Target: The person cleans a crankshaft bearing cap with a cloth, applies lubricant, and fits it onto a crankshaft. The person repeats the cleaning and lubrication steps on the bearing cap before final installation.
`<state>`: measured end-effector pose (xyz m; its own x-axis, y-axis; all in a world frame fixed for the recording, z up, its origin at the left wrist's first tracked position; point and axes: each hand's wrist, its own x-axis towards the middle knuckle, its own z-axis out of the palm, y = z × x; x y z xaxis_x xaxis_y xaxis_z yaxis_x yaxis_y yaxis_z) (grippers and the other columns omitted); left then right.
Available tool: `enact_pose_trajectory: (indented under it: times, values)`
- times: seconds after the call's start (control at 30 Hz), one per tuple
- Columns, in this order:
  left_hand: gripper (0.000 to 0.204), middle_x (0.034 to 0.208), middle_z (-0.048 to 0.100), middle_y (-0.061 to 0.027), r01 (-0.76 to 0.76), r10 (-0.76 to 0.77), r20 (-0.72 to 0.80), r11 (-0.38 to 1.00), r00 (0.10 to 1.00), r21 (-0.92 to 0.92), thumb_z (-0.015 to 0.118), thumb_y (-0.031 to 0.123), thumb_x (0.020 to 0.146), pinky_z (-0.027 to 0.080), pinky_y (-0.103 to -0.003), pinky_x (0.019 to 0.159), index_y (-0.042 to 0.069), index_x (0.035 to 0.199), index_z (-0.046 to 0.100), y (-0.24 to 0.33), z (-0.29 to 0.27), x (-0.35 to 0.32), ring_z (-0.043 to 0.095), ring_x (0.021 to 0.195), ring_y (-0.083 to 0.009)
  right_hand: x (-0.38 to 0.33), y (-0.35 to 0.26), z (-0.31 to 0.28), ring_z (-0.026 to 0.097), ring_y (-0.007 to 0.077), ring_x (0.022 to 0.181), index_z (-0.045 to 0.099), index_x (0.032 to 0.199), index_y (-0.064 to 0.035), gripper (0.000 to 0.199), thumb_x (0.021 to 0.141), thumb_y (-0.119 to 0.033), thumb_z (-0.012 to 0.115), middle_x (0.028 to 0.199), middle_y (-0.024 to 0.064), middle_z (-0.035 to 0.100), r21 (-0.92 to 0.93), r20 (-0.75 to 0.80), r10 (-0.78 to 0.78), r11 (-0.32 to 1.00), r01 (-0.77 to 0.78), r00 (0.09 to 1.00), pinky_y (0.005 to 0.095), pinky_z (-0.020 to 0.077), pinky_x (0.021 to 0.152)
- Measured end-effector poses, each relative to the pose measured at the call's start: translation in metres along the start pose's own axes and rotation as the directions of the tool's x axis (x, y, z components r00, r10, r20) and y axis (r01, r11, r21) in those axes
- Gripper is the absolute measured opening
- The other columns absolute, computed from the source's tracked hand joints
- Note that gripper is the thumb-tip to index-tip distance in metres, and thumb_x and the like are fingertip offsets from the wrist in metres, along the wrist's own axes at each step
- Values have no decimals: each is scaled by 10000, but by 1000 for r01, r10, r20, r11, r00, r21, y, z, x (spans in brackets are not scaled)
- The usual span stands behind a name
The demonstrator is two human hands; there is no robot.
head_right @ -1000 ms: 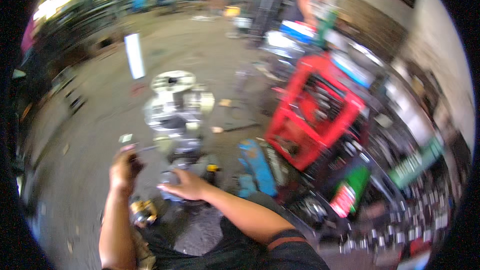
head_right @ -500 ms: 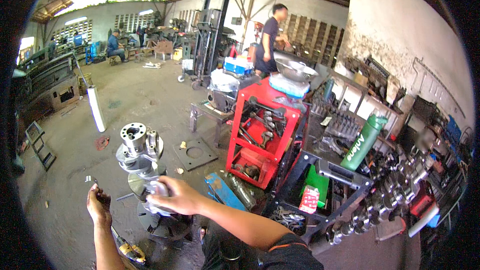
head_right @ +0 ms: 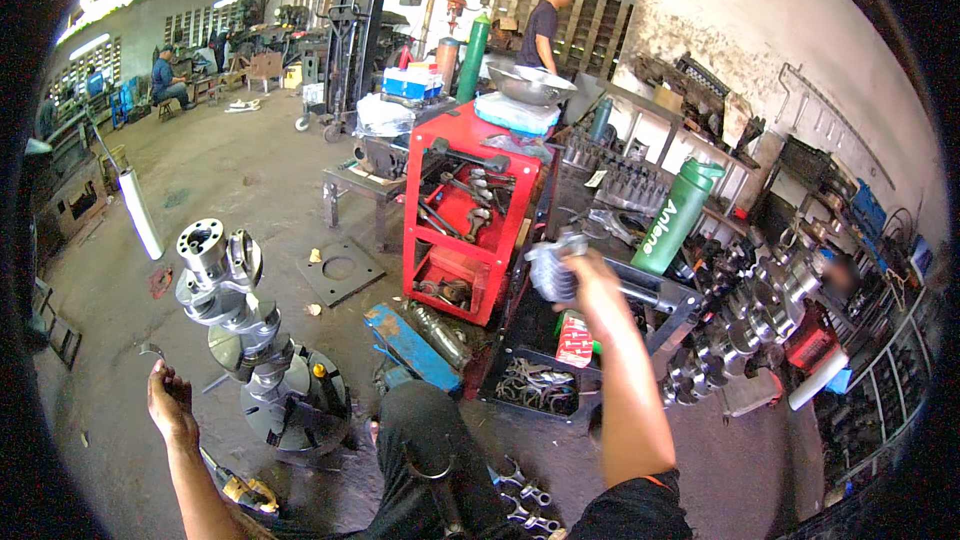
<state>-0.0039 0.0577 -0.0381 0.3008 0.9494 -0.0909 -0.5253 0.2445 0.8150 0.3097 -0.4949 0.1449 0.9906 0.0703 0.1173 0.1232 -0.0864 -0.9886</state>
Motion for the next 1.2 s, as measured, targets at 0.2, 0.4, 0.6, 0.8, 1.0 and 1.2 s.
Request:
enact_pose_trajectory:
  times: [0.2,0.4,0.6,0.8,1.0,1.2]
  values:
    - [223,880,615,52,22,-23,24,1000,999,22,673,280,939,480,-260,715,153,1123,675,-4,5,-2,556,715,-74,33,-17,-91,690,157,870,595,1262,46,465,975,-308,688,986,100,704,-180,-268,-97,982,49,959,294,600,578]
    - [207,881,622,61,22,-25,56,998,998,50,683,297,938,476,-255,704,166,1098,683,-5,1,-6,557,713,-62,65,16,-119,673,158,826,693,1121,79,434,927,-303,759,902,104,732,-532,-292,-346,833,150,892,296,522,760]
    - [225,892,622,61,19,-21,39,998,999,54,678,301,939,474,-255,719,165,1117,686,0,-2,-5,553,719,-60,62,22,-128,670,148,814,722,1070,75,412,938,-315,737,903,129,750,-573,-234,-385,796,193,893,315,523,772]
    - [203,891,604,68,31,-33,38,997,999,64,675,292,945,457,-238,723,163,1102,680,3,-8,-8,532,723,-57,63,22,-135,641,167,754,719,1003,85,420,928,-328,741,844,135,731,-684,-260,-374,722,104,890,330,506,727]
    - [204,873,575,56,19,-19,8,1000,1000,23,670,274,952,432,-251,687,142,1107,670,3,-1,-8,489,698,-68,64,22,-136,628,129,766,715,1093,82,401,913,-273,771,869,71,721,-664,-278,-391,738,118,877,290,503,731]
    - [266,884,624,-10,-35,34,-90,999,995,-6,692,246,936,444,-274,651,64,1130,682,8,8,-13,503,676,-99,8,8,-88,540,121,819,639,1181,-3,270,951,-124,712,922,30,627,-687,-291,-744,600,409,602,277,467,771]
